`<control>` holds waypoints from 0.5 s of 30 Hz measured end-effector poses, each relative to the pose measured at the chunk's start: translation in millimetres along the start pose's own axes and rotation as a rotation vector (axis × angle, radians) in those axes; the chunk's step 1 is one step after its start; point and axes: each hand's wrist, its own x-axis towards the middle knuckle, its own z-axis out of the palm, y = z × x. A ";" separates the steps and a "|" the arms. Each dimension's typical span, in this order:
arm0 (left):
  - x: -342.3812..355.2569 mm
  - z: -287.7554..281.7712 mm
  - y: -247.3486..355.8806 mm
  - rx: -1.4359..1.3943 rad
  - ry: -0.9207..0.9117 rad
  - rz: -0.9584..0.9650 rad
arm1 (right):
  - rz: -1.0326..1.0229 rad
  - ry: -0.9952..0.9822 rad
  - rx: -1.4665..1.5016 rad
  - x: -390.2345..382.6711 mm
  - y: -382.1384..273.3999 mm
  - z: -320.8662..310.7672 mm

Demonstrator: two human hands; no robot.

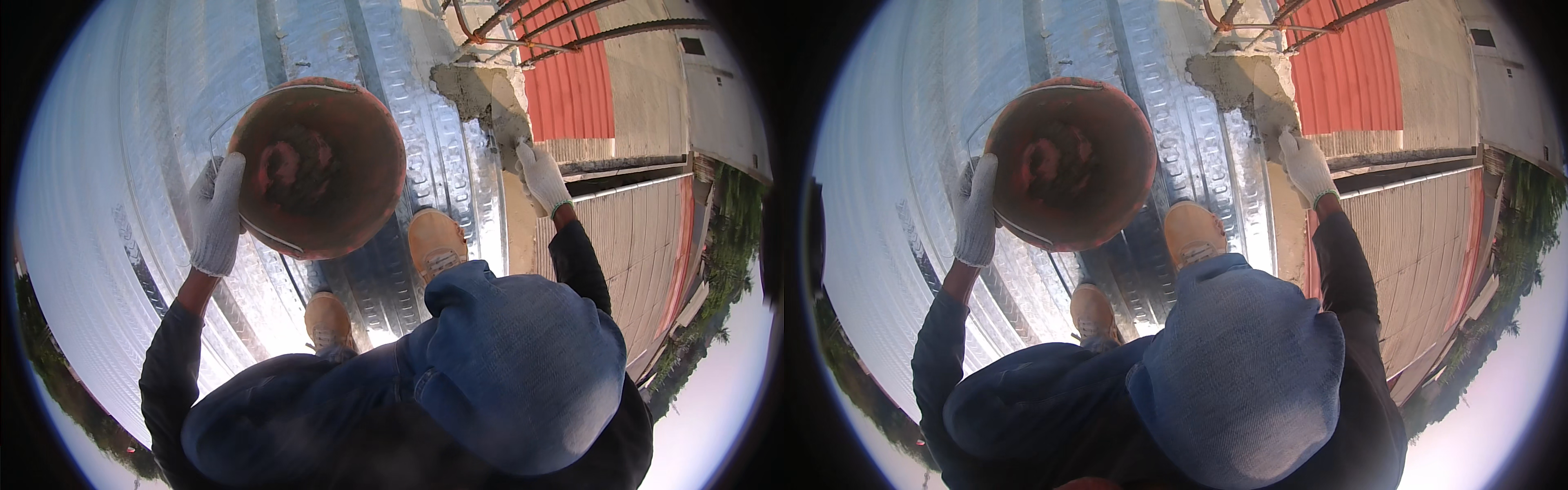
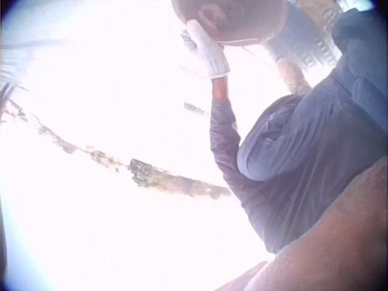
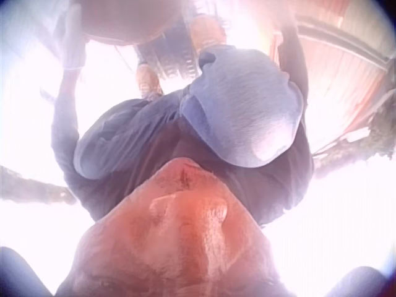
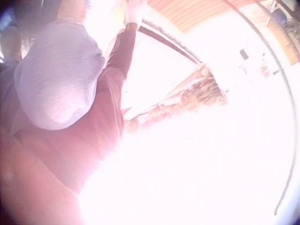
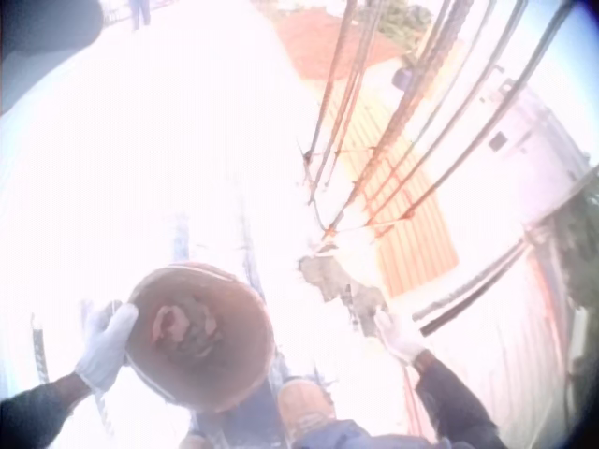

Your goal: The person scoops cement from a bucket using a trowel and applies it to a corrugated metal roof, smoothing the surface. The person repeatedly scoops and spreads the material along the roof seams.

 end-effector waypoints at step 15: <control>20.9 15.0 44.6 0.109 -0.009 0.102 | -0.896 -0.012 -0.452 -154.5 -76.9 41.0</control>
